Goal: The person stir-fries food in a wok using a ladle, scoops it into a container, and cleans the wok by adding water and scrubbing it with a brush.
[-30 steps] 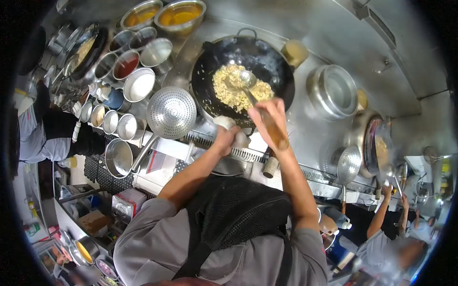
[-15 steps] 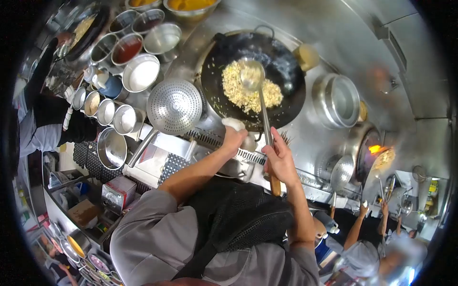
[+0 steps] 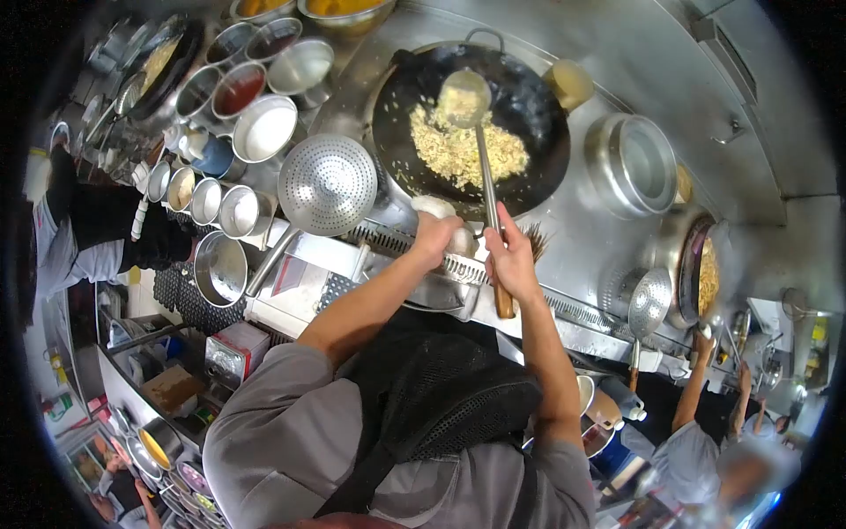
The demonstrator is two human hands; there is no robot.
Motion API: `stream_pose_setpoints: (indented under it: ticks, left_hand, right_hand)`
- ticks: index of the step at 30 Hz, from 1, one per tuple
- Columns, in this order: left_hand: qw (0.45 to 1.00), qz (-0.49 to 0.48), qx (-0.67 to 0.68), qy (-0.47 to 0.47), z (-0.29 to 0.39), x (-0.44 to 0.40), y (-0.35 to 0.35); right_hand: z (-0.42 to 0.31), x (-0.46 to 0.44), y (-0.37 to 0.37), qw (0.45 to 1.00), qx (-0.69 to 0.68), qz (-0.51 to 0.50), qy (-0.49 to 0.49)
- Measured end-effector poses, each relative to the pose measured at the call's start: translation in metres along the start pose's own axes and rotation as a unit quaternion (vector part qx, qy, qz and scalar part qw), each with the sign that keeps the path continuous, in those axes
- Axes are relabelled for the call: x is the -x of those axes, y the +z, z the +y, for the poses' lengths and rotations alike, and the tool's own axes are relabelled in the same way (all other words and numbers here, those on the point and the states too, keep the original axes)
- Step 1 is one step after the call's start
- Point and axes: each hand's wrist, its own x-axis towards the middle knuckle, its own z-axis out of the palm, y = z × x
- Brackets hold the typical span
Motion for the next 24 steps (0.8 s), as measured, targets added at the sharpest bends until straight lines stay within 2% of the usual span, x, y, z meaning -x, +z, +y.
stream_pose_setpoints:
  ticks: [1,3,4,5,6,7,9,10,11,12,13,15,17,19,20,21,22,23,24]
  left_hand:
    - [0.999,-0.011,-0.006,-0.036,0.002,0.0,0.0]
    - [0.999,-0.035,0.013,-0.014,0.007,0.006,0.0]
    - [0.998,-0.052,0.037,0.005,0.009,0.006,-0.001]
    - [0.998,-0.049,0.034,0.005,0.009,0.006,-0.003]
    - [0.995,-0.072,0.05,-0.049,0.007,0.002,-0.006]
    - [0.988,-0.095,0.066,-0.104,0.006,-0.002,-0.008]
    - [0.985,-0.099,0.064,-0.127,0.014,-0.003,-0.01]
    - [0.971,-0.151,0.082,-0.165,0.012,-0.012,-0.014]
    - [0.953,-0.202,0.101,-0.202,0.01,-0.015,-0.017]
    - [0.958,-0.2,0.106,-0.177,0.011,-0.007,-0.012]
    - [0.958,-0.197,0.106,-0.179,0.015,0.015,-0.011]
    - [0.983,-0.122,0.132,-0.028,0.029,0.053,0.0]
    - [0.985,-0.126,0.119,-0.02,0.027,0.054,-0.001]
    - [0.994,-0.048,0.028,-0.091,0.037,0.059,0.007]
    - [0.99,-0.058,0.11,-0.066,-0.02,0.039,-0.017]
    - [0.992,-0.064,0.11,-0.022,-0.015,0.075,-0.023]
    - [0.991,-0.071,0.11,0.022,-0.006,0.114,-0.027]
    - [0.994,-0.051,0.099,0.024,0.017,0.161,-0.022]
    - [0.995,-0.046,0.09,0.023,0.027,0.169,-0.017]
  right_hand:
    - [0.007,-0.008,-0.007,0.999,0.033,-0.008,-0.011]
    - [0.021,-0.018,-0.026,0.997,0.074,-0.014,0.004]
    - [0.025,-0.019,-0.034,0.96,0.225,0.029,-0.164]
    - [0.034,-0.016,-0.039,0.874,0.362,0.072,-0.318]
    - [0.014,0.006,-0.042,0.903,0.35,0.065,-0.241]
    - [0.017,0.016,-0.051,0.905,0.346,0.067,-0.239]
    - [0.029,0.031,-0.088,0.876,0.448,0.096,-0.153]
    - [0.037,0.034,-0.109,0.877,0.446,0.098,-0.151]
    - [0.047,0.036,-0.13,0.855,0.494,0.106,-0.12]
    - [0.055,0.039,-0.139,0.83,0.539,0.112,-0.089]
    - [0.06,0.051,-0.141,0.831,0.538,0.109,-0.087]
    - [0.057,0.068,-0.151,0.849,0.478,0.122,-0.192]
    - [0.056,0.083,-0.134,0.861,0.45,0.124,-0.202]
    - [0.036,0.1,-0.117,0.954,0.292,0.069,-0.019]
    - [0.045,0.104,-0.133,0.94,0.327,0.045,-0.085]
    - [0.042,0.12,-0.147,0.934,0.325,0.023,-0.144]
    - [0.024,0.14,-0.165,0.964,0.262,-0.023,-0.048]
    - [0.0,0.158,-0.184,0.97,0.229,-0.079,0.016]
    - [-0.025,0.176,-0.202,0.967,0.202,-0.131,0.082]
